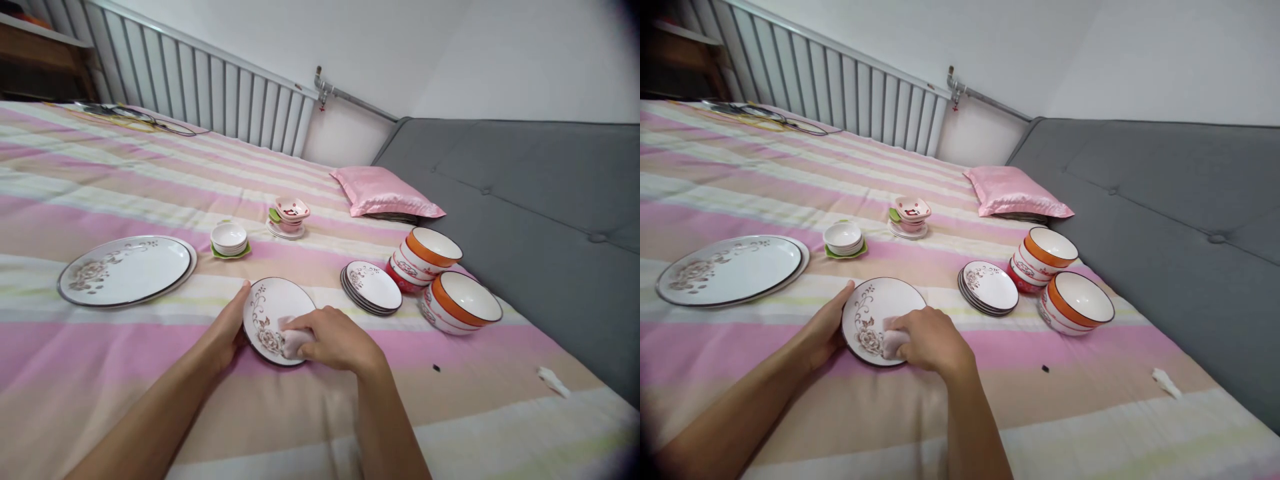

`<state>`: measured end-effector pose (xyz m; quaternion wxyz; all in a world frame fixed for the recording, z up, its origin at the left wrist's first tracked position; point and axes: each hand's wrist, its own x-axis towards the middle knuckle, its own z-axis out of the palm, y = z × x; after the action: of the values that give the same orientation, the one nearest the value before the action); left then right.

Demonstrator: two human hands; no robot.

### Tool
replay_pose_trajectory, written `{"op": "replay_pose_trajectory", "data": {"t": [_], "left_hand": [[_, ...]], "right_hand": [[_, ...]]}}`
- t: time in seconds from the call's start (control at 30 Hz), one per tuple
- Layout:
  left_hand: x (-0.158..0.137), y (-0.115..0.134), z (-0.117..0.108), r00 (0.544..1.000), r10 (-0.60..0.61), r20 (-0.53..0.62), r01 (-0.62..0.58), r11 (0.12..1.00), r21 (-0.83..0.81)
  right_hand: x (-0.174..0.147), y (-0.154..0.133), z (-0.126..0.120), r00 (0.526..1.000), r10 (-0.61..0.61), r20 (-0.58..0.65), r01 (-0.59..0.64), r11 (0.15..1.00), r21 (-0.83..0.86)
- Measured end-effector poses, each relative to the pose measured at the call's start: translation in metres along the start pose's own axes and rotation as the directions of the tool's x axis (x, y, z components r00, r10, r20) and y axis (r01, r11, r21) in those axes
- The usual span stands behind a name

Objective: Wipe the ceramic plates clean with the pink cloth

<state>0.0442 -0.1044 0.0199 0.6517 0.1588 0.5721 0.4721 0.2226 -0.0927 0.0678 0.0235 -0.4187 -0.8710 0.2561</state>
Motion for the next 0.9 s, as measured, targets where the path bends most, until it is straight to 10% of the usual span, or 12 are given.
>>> {"op": "replay_pose_trajectory", "data": {"t": [0.5, 0.9], "left_hand": [[-0.001, 0.000, -0.002, 0.999, 0.022, 0.040, -0.021, 0.999, -0.024], [-0.002, -0.002, -0.001, 0.996, 0.053, 0.065, -0.052, 0.999, -0.008]], "right_hand": [[0.036, -0.018, 0.033, 0.945, -0.166, -0.284, 0.206, 0.972, 0.117], [0.054, -0.005, 0.052, 0.896, 0.046, -0.441, -0.015, 0.997, 0.072]]}}
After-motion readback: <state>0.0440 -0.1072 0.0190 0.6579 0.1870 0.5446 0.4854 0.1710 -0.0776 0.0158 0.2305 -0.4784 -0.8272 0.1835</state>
